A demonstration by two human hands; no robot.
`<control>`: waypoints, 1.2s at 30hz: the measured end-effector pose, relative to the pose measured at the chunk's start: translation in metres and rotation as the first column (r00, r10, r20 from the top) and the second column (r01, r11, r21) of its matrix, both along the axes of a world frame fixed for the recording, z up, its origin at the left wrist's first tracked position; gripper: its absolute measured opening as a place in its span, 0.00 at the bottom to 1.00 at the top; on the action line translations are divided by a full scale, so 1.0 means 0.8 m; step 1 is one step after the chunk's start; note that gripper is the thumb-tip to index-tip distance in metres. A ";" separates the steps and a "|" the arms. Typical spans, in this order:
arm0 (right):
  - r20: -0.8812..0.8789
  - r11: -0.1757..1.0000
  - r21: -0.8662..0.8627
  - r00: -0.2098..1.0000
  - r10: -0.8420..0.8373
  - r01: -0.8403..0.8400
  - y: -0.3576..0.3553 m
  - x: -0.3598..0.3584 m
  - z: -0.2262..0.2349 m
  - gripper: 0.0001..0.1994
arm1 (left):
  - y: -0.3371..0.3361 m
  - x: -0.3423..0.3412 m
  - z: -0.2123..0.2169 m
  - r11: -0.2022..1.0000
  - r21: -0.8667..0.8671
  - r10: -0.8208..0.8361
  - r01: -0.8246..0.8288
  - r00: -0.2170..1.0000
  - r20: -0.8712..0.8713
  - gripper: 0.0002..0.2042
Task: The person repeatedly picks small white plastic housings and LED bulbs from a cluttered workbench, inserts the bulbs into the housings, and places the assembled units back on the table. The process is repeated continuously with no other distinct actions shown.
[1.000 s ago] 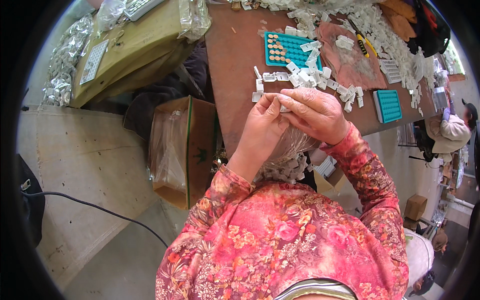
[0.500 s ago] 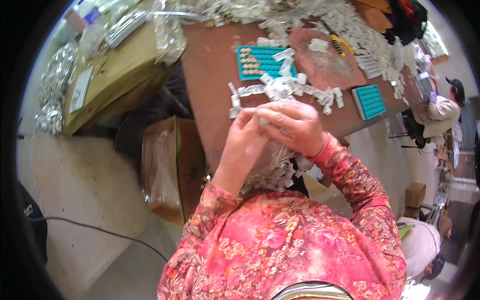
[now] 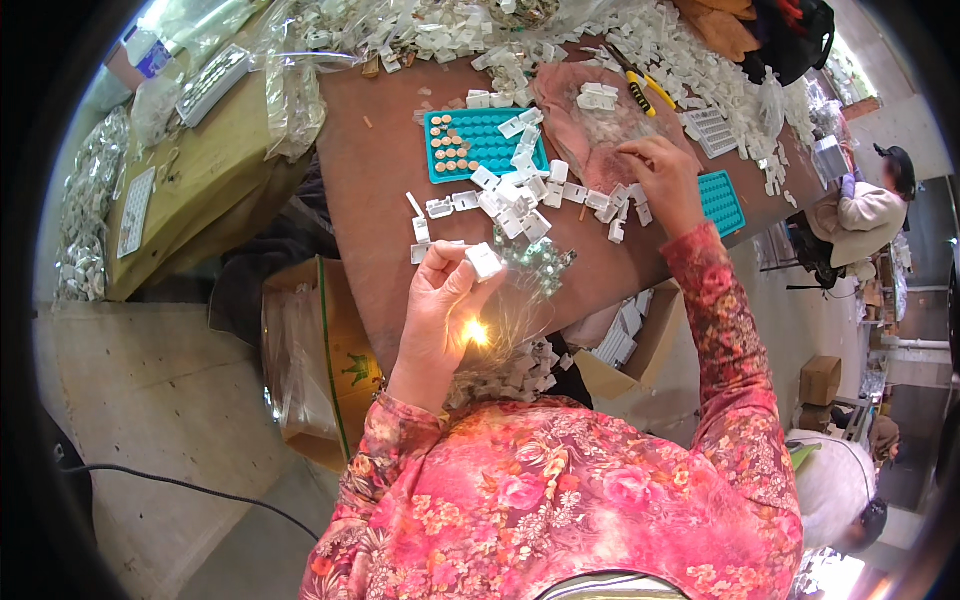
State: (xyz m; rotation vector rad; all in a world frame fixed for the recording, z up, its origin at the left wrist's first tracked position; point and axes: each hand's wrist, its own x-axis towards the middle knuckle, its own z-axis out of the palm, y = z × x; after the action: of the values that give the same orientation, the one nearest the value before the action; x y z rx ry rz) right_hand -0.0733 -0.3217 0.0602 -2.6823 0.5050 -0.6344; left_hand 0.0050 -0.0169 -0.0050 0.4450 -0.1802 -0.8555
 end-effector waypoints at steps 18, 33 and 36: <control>0.030 0.976 0.215 0.999 -0.045 0.038 -0.016 -0.003 -0.024 0.03 | 0.000 0.000 0.006 0.997 0.076 -0.014 0.007 0.996 0.089 0.07; 0.097 0.707 0.592 0.905 0.413 -0.386 0.126 0.003 0.053 0.09 | -0.003 -0.002 0.009 0.990 0.140 -0.025 0.020 0.999 0.032 0.07; 0.127 0.660 0.653 0.912 0.389 -0.372 0.161 0.009 0.053 0.07 | -0.001 -0.002 0.011 0.990 0.139 -0.029 0.022 0.998 0.053 0.07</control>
State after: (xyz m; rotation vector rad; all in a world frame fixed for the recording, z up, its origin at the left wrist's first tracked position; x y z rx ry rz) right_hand -0.0665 -0.1930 0.1024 -1.9997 0.1097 -0.2225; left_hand 0.0035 -0.0174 0.0037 0.5978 -0.1784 -0.8844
